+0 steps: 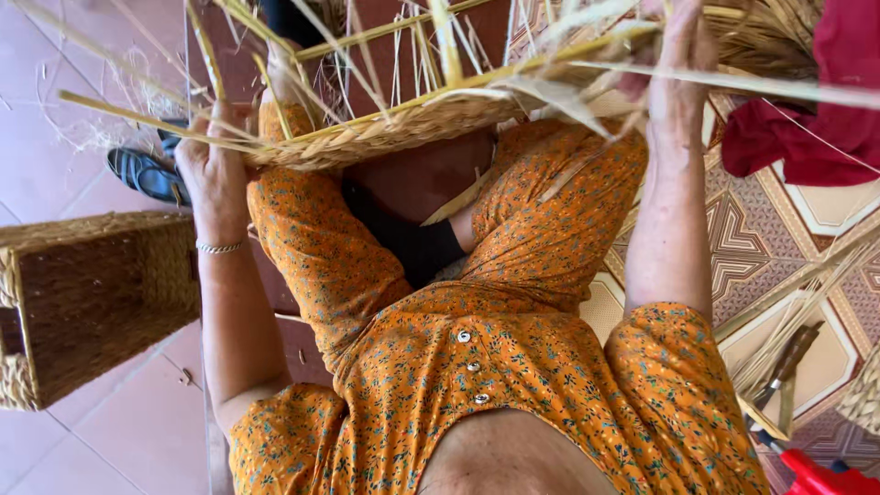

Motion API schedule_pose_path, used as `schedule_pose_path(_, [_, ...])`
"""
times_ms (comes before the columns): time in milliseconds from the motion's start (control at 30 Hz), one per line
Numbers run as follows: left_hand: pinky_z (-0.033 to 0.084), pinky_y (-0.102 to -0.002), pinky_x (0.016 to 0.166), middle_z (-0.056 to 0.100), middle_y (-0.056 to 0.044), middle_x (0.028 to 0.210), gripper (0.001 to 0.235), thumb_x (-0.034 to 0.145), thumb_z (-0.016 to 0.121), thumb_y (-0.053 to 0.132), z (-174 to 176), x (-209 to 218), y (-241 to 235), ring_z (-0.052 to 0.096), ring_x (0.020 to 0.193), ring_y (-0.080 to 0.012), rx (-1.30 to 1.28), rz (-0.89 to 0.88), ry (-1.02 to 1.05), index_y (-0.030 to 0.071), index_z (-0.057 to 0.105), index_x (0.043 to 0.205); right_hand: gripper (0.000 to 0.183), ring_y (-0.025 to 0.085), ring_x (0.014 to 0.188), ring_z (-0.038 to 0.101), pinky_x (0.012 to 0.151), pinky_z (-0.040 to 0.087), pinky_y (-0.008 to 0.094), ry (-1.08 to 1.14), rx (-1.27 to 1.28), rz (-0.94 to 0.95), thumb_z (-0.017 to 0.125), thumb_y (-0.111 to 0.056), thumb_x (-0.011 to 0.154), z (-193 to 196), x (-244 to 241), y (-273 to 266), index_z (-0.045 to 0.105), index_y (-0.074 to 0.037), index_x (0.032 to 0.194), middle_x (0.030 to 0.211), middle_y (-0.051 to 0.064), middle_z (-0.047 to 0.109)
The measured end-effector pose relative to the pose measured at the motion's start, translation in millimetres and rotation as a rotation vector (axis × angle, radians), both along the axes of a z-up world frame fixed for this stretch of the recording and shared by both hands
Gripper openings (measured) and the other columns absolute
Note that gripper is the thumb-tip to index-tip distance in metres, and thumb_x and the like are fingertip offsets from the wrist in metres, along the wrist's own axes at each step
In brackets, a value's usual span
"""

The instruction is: The person weaves a basket using dried palm leaves, trimming excess strands with scissors and securing the frame with a yellow ribbon. They adjust the basket's position and continue weaving the edges.

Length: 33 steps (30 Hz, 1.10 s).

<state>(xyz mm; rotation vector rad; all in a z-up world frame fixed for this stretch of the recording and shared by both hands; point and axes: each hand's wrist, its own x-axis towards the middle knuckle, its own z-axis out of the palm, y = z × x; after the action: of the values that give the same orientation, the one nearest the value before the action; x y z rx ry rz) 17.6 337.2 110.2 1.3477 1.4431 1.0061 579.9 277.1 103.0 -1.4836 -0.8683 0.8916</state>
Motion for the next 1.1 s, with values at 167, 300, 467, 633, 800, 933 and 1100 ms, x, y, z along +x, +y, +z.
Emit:
schedule_pose_path(167, [0.046, -0.024, 0.05, 0.068, -0.001, 0.087, 0.03, 0.115, 0.047, 0.026, 56, 25, -24, 0.061, 0.06, -0.007, 0.225, 0.147, 0.022, 0.001, 0.047, 0.132, 0.074, 0.021, 0.102, 0.065, 0.088, 0.053, 0.044, -0.701, 0.183, -0.047, 0.059, -0.055, 0.111, 42, -32, -22, 0.034, -0.002, 0.156, 0.116, 0.01, 0.067])
schedule_pose_path(300, [0.047, -0.028, 0.065, 0.068, -0.012, 0.096, 0.01, 0.119, 0.059, 0.007, 92, 63, -73, 0.058, 0.071, -0.0171, 0.706, 0.358, 0.358, 0.0, 0.06, 0.127, 0.079, 0.028, 0.138, 0.053, 0.115, 0.04, 0.053, -1.232, 0.359, -0.23, 0.07, -0.055, 0.106, 62, -54, -35, 0.034, -0.009, 0.159, 0.145, 0.012, 0.056])
schedule_pose_path(467, [0.06, -0.037, 0.092, 0.071, -0.018, 0.117, 0.031, 0.09, 0.077, 0.001, 123, 143, -115, 0.073, 0.105, -0.0315, 0.622, -0.644, 0.267, -0.001, 0.067, 0.119, 0.077, 0.031, 0.139, 0.055, 0.113, 0.049, 0.048, -0.882, 0.591, 0.162, 0.059, -0.046, 0.106, 54, -80, -1, 0.024, -0.002, 0.159, 0.147, 0.022, 0.054])
schedule_pose_path(633, [0.061, -0.037, 0.101, 0.055, -0.021, 0.133, 0.087, 0.093, 0.086, 0.011, 117, 224, -56, 0.07, 0.108, -0.0284, 0.694, -0.589, 0.193, 0.003, 0.025, 0.155, 0.035, 0.019, 0.092, 0.076, 0.082, 0.061, 0.03, -0.333, 0.422, 0.39, 0.07, -0.036, 0.119, 52, -75, 40, 0.068, -0.002, 0.112, 0.101, 0.01, 0.077])
schedule_pose_path(800, [0.056, -0.039, 0.072, 0.063, -0.018, 0.114, 0.087, 0.086, 0.096, 0.035, 110, 257, 23, 0.068, 0.078, -0.0261, 0.339, -0.489, 0.163, 0.001, 0.036, 0.138, 0.032, 0.014, 0.089, 0.07, 0.083, 0.06, 0.031, 0.073, 0.368, 0.501, 0.084, -0.029, 0.105, 67, -55, 66, 0.069, -0.002, 0.11, 0.099, 0.004, 0.07])
schedule_pose_path(933, [0.057, -0.042, 0.077, 0.067, -0.018, 0.113, 0.076, 0.09, 0.097, 0.043, 121, 265, 59, 0.068, 0.091, -0.0325, 0.874, -0.636, 0.217, 0.002, 0.05, 0.134, 0.038, 0.014, 0.099, 0.067, 0.091, 0.058, 0.031, 0.207, 0.462, 0.591, 0.085, -0.026, 0.101, 81, -56, 76, 0.065, -0.004, 0.123, 0.111, 0.003, 0.068])
schedule_pose_path(1100, [0.055, -0.045, 0.068, 0.07, -0.013, 0.086, 0.064, 0.087, 0.091, 0.055, 139, 282, 85, 0.072, 0.075, -0.0307, 0.777, -0.68, 0.314, 0.005, 0.062, 0.115, 0.04, 0.014, 0.098, 0.067, 0.086, 0.054, 0.029, -0.219, 0.505, 0.368, 0.061, -0.038, 0.111, 73, -82, 69, 0.062, -0.003, 0.129, 0.106, 0.002, 0.069])
